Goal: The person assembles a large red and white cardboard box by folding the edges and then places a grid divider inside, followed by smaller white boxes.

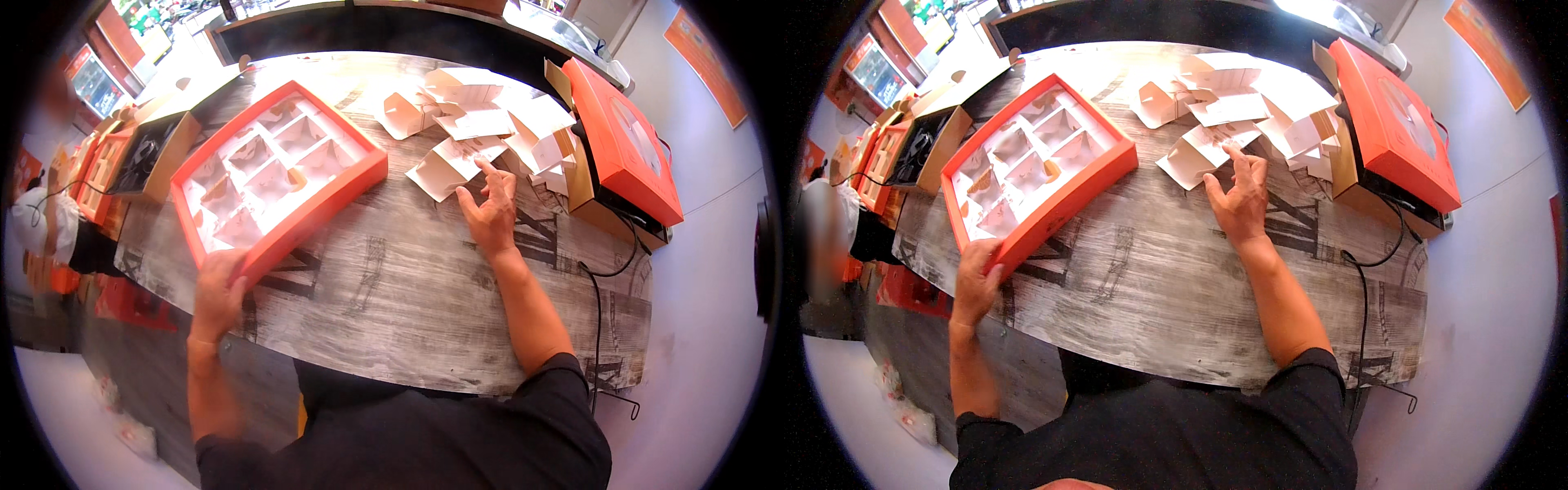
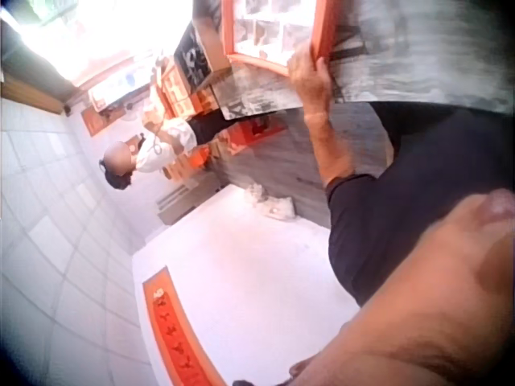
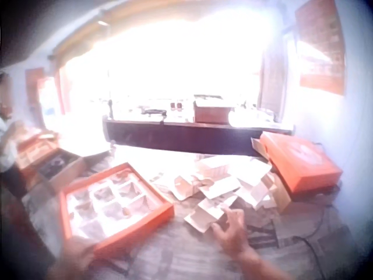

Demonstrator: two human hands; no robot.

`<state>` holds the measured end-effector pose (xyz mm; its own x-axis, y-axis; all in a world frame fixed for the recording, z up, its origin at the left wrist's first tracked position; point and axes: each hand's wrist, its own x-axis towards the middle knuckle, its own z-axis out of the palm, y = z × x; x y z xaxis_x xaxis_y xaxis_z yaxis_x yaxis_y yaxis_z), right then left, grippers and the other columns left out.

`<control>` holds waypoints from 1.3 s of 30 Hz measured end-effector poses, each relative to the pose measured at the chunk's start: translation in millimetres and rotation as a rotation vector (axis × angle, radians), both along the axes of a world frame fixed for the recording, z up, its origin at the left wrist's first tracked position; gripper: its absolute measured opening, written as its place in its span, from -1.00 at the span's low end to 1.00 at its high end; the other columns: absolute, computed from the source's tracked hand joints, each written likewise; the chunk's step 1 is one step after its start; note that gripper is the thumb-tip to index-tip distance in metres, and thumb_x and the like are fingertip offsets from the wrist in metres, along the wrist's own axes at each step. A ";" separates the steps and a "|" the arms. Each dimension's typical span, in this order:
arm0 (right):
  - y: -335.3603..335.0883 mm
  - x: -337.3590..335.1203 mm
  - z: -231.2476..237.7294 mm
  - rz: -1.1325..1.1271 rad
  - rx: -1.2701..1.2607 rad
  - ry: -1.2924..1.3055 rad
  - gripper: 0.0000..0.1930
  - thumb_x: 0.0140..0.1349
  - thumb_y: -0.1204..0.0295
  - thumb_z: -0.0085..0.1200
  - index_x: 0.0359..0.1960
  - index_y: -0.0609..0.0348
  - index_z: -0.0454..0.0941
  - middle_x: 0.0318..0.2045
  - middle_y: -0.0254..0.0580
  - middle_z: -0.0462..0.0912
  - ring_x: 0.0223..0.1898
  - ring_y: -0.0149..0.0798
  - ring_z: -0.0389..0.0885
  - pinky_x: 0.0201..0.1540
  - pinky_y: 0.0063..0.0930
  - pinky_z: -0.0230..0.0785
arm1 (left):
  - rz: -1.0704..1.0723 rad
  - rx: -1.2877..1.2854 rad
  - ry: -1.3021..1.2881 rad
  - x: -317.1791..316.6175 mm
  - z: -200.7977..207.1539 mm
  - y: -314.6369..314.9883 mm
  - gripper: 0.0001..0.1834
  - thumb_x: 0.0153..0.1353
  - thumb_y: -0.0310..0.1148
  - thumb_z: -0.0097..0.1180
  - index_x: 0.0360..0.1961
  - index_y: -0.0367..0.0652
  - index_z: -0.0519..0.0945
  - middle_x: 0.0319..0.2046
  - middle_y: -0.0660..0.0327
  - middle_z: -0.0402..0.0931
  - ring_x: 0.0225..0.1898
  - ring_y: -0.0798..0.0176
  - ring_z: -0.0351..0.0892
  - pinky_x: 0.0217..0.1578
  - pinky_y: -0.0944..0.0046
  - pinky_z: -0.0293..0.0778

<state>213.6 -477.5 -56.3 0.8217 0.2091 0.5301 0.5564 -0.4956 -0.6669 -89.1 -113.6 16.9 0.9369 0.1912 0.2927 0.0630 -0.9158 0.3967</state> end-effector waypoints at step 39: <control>15.5 38.0 43.8 0.092 -0.817 -0.248 -0.46 0.50 -0.03 0.03 0.17 0.19 0.71 0.52 -0.13 0.37 0.61 0.09 0.10 0.64 0.18 -0.28 | -0.597 -0.207 -0.728 134.7 -31.7 -146.6 -0.70 0.08 -0.60 0.38 -0.14 -0.10 0.69 -0.25 0.23 0.69 -0.19 0.11 0.70 0.05 0.00 0.65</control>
<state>251.5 -462.0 -12.6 0.6630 0.6637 0.3463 0.7006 -0.7131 0.0255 45.7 -260.2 -14.8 0.4986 -0.1449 0.8547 -0.7161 -0.6245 0.3119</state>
